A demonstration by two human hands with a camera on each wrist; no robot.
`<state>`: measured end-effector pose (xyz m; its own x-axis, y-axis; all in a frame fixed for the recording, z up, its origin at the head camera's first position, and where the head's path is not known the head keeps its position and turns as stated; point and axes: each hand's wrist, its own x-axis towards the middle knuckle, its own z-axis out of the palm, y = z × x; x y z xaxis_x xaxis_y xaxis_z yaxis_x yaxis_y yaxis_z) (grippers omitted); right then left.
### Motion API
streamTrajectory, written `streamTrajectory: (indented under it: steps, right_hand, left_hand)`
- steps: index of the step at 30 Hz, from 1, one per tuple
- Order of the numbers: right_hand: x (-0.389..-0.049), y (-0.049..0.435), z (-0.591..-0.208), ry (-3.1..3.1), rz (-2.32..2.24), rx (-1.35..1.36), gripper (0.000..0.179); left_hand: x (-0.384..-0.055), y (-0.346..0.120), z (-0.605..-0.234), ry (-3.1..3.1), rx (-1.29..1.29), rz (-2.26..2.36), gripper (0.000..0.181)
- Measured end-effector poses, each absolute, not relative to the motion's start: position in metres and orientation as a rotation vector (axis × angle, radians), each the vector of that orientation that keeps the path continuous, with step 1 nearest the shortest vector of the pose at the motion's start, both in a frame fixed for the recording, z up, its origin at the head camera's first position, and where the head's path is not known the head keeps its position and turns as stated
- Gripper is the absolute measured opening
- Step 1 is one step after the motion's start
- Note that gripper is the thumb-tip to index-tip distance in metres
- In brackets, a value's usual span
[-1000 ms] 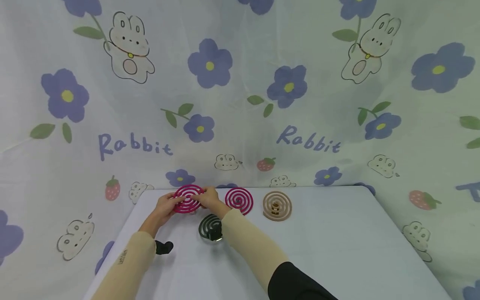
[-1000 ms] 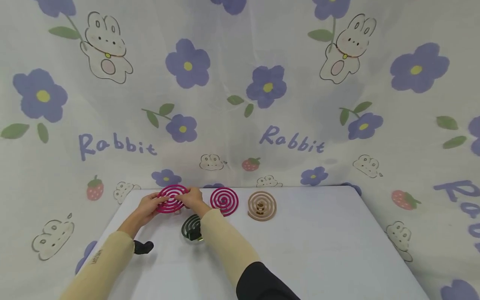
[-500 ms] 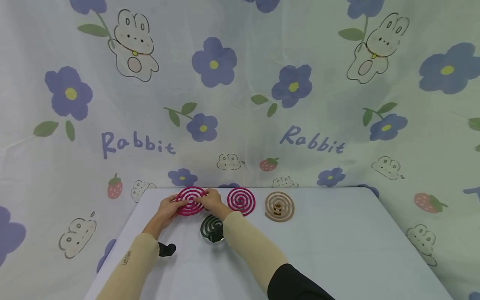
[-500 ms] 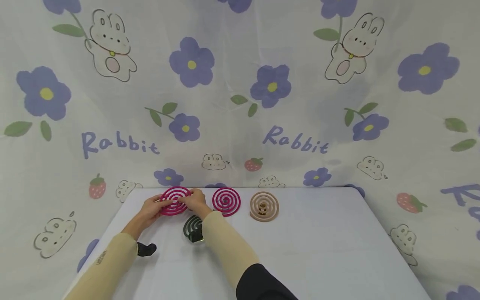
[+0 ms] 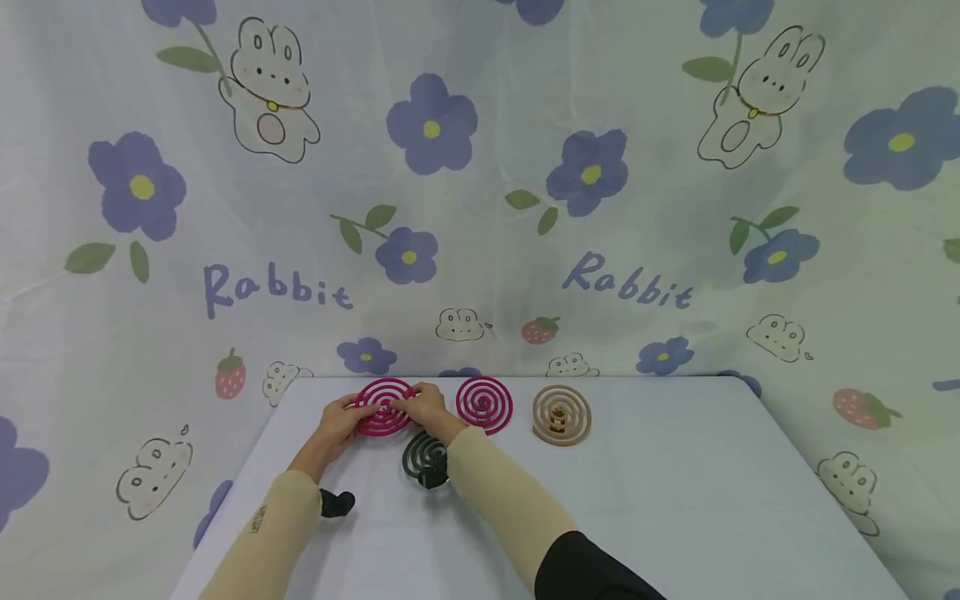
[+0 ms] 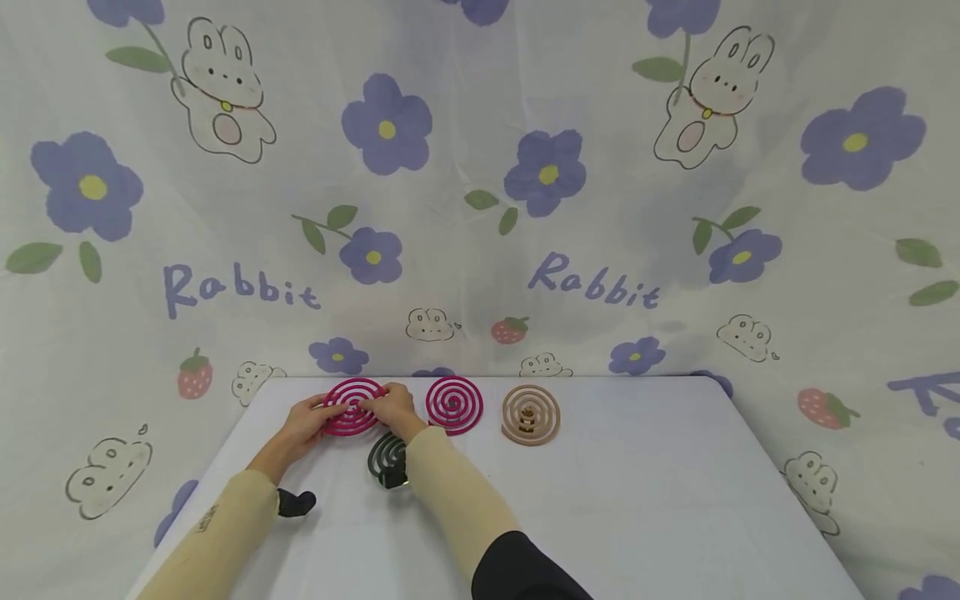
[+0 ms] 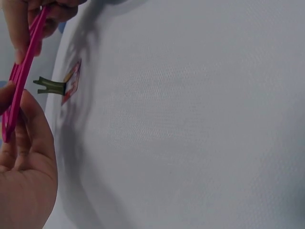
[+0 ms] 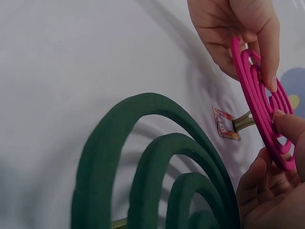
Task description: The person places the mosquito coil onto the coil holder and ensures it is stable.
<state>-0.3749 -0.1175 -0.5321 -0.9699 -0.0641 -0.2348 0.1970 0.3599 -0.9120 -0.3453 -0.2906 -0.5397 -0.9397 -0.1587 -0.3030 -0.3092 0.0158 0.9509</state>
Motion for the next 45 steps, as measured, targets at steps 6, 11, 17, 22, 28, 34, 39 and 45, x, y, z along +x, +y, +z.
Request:
streamTrajectory:
  steps: [6,11,17,22,28,34,39,45]
  right_hand:
    - [-0.377,-0.118,-0.534,2.398,-1.628,0.118,0.03]
    - [-0.379,-0.117,-0.536,2.382,-1.618,0.121,0.032]
    - [-0.381,-0.115,-0.538,2.382,-1.61,0.107,0.033]
    - [-0.383,-0.115,-0.538,2.398,-1.61,0.122,0.035]
    - [-0.384,-0.116,-0.541,2.408,-1.59,0.153,0.036]
    - [-0.388,-0.118,-0.544,2.408,-1.578,0.127,0.035]
    - [-0.391,-0.12,-0.546,2.394,-1.584,0.135,0.034]
    - [-0.391,-0.119,-0.547,2.407,-1.56,0.115,0.037]
  left_hand:
    - [-0.347,-0.291,-0.539,2.164,-0.494,2.072,0.061]
    - [-0.346,-0.291,-0.54,2.136,-0.5,2.08,0.06]
    - [-0.345,-0.29,-0.543,2.072,-0.48,2.138,0.056]
    - [-0.344,-0.288,-0.542,2.085,-0.497,2.138,0.056]
    - [-0.342,-0.285,-0.545,2.044,-0.505,2.179,0.054]
    - [-0.343,-0.288,-0.547,2.026,-0.526,2.194,0.056]
    - [-0.344,-0.289,-0.548,2.02,-0.522,2.203,0.056]
    - [-0.343,-0.289,-0.55,2.02,-0.534,2.189,0.057]
